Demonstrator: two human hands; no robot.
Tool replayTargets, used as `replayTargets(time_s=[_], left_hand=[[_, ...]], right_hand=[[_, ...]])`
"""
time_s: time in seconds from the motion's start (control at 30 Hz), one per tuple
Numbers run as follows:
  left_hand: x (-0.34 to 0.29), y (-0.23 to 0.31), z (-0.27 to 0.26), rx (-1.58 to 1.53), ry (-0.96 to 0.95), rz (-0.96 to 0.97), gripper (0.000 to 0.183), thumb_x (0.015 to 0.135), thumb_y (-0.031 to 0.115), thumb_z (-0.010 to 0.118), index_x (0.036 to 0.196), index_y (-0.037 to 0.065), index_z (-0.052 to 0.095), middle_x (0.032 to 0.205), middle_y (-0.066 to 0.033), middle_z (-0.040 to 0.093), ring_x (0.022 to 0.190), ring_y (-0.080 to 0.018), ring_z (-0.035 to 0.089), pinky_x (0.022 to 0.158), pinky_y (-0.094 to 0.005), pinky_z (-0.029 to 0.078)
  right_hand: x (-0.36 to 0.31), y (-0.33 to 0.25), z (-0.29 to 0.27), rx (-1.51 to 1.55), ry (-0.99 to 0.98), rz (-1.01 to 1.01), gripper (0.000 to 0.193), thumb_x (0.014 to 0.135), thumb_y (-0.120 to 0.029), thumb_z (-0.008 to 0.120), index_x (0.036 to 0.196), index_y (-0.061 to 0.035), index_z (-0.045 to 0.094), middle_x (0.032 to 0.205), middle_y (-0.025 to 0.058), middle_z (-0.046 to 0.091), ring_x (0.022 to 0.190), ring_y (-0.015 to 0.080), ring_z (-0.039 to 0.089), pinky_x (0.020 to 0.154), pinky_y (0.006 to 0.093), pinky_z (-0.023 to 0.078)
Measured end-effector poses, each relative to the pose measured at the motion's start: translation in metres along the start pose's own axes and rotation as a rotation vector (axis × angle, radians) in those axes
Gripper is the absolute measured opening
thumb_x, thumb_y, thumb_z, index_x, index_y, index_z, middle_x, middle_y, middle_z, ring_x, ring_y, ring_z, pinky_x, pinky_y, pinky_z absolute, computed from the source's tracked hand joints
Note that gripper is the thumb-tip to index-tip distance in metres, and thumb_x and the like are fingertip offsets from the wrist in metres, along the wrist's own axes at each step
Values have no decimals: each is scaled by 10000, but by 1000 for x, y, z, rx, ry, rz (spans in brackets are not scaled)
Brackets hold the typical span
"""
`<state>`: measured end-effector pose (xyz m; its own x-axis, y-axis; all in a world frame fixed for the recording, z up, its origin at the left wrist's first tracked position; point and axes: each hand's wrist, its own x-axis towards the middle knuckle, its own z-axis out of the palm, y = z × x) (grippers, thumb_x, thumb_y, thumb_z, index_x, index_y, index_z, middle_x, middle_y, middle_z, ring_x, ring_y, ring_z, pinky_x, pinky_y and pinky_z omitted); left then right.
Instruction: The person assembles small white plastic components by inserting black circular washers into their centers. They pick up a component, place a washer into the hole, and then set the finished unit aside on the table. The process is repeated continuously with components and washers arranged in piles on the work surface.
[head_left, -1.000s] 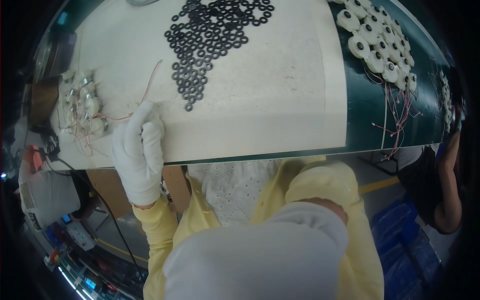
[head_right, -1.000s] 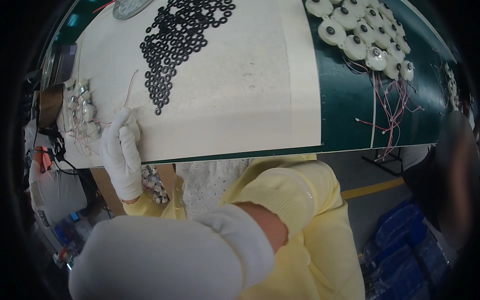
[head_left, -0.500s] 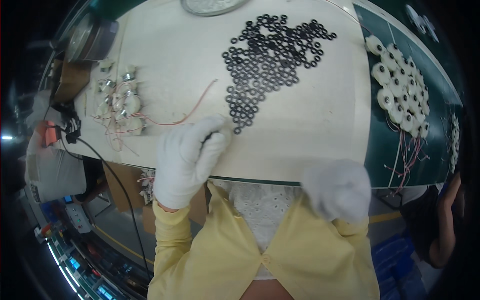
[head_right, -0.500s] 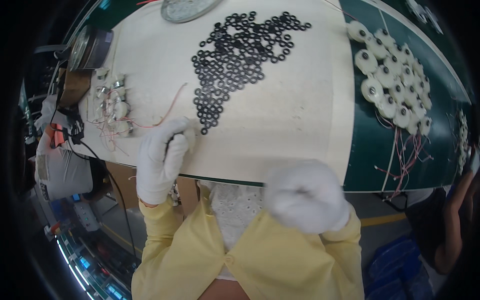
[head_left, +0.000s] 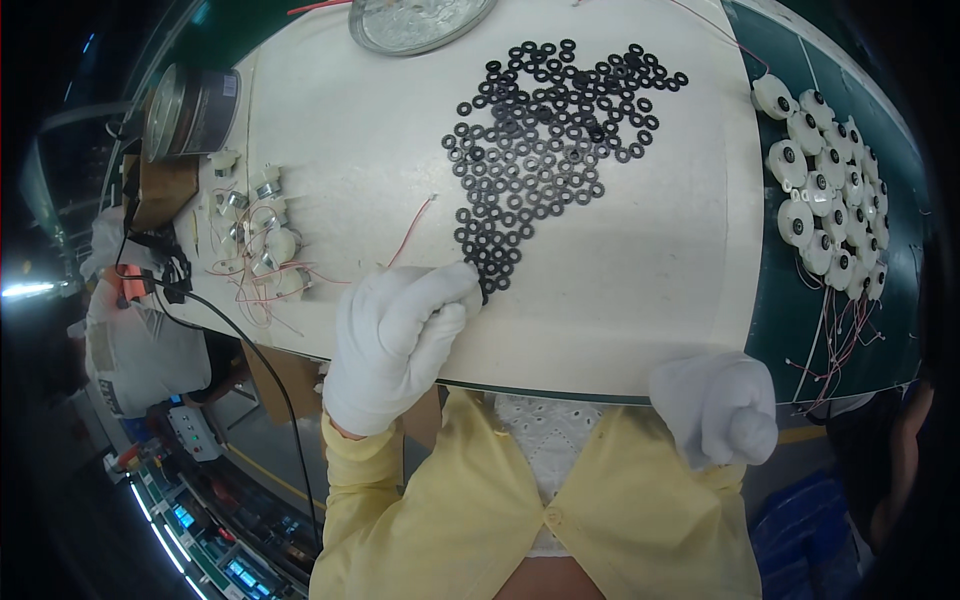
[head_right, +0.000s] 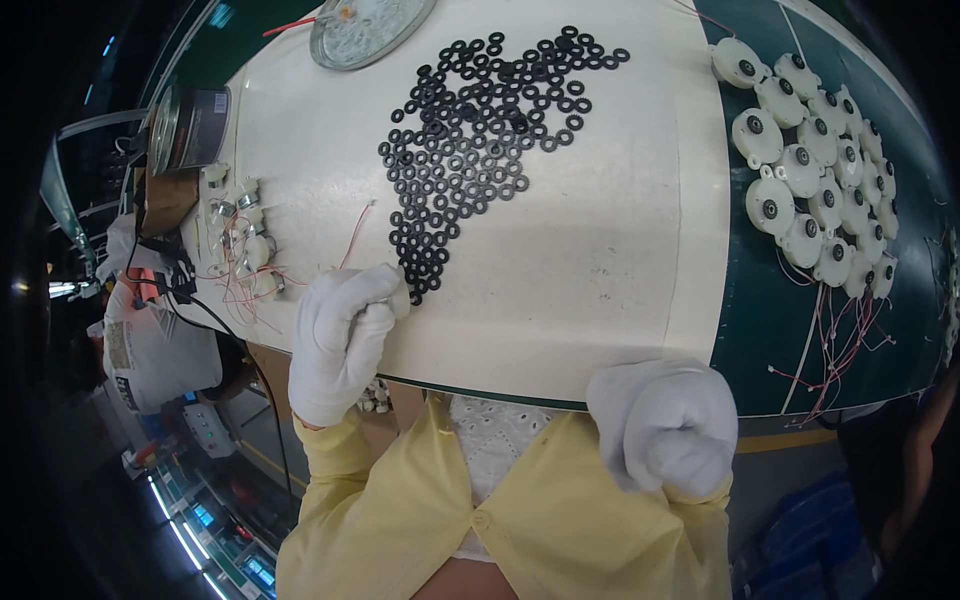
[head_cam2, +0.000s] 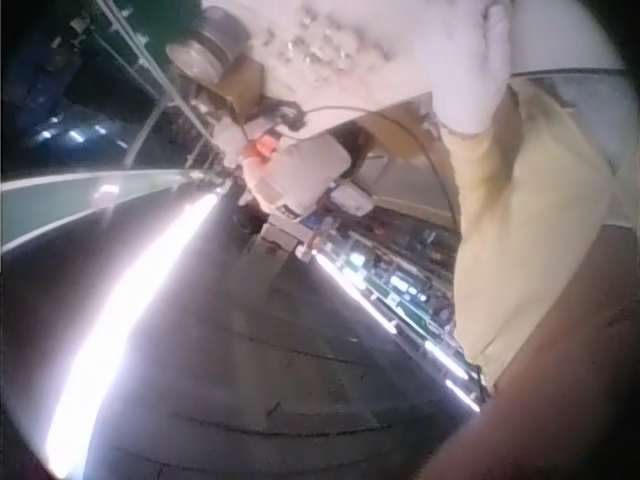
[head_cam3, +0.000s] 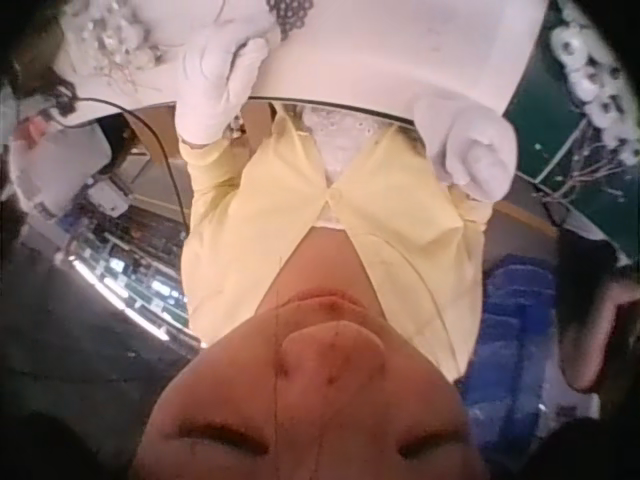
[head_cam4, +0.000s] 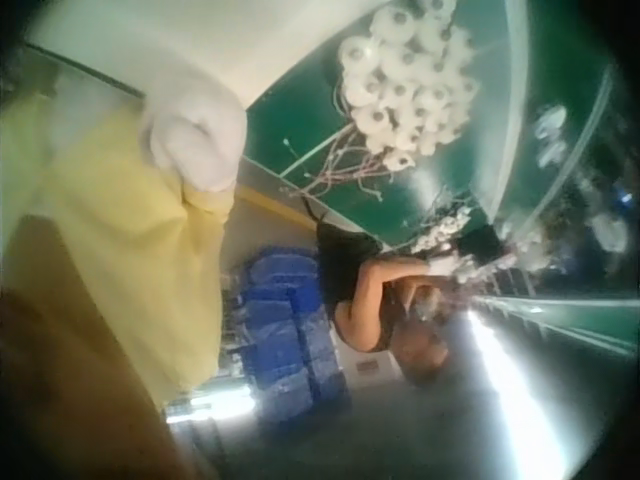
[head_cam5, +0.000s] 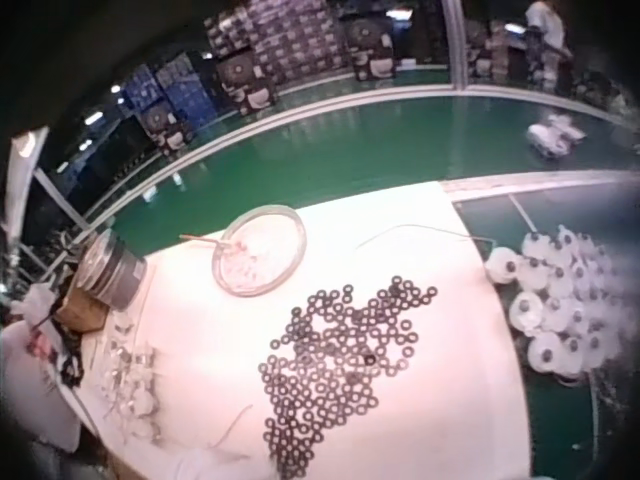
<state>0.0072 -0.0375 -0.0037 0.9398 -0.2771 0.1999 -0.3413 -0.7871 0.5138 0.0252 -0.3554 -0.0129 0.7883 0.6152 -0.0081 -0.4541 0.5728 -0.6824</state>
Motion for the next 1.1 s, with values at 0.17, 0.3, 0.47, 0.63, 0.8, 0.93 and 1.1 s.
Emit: replayTargets(time_s=[0.17,0.3,0.47,0.63,0.8,0.93,1.1], left_hand=[[16,2,-11,153,-75,142,316,838,111,748,1146,136,683,949,-37,636,796,-259,611,671,-385,473],[23,6,-15,280,-126,203,344,812,138,771,1139,170,668,912,-20,590,785,-250,597,659,-386,461],[23,24,-37,453,-344,155,366,832,109,751,1162,160,601,946,16,650,765,-239,577,704,-385,429],[27,32,-38,540,-400,113,359,811,148,782,1112,173,589,937,52,656,722,-207,568,669,-373,412],[32,35,-38,551,-460,110,337,816,153,780,1104,159,605,933,20,677,724,-225,586,651,-386,428],[29,24,-36,298,-423,8,250,873,112,739,1088,105,610,919,-33,680,764,-240,622,667,-389,475],[-4,11,-17,-189,-171,-207,129,974,62,631,1092,22,598,928,-75,669,790,-195,635,666,-338,506]], right_hand=[[0,2,-15,-3,-151,2,224,844,-74,591,623,-107,577,655,42,656,506,155,453,496,295,341],[2,-1,-11,-84,-123,15,180,814,-22,601,650,-96,610,673,39,664,542,156,490,506,287,370],[2,-4,-12,-111,-115,64,156,776,21,615,661,-85,622,670,36,663,572,157,518,520,285,399],[2,-4,-11,-129,-130,26,148,773,23,617,668,-80,631,676,40,666,577,156,527,523,283,404],[2,-2,-10,-135,-124,3,159,802,12,611,669,-75,628,691,53,669,582,157,543,524,282,410],[-3,-4,-4,-132,-71,41,190,853,-2,595,671,-52,620,713,83,672,609,152,568,546,283,429],[-4,-1,-1,-142,-30,46,175,895,2,578,736,-13,649,743,105,665,636,153,585,596,275,457]])
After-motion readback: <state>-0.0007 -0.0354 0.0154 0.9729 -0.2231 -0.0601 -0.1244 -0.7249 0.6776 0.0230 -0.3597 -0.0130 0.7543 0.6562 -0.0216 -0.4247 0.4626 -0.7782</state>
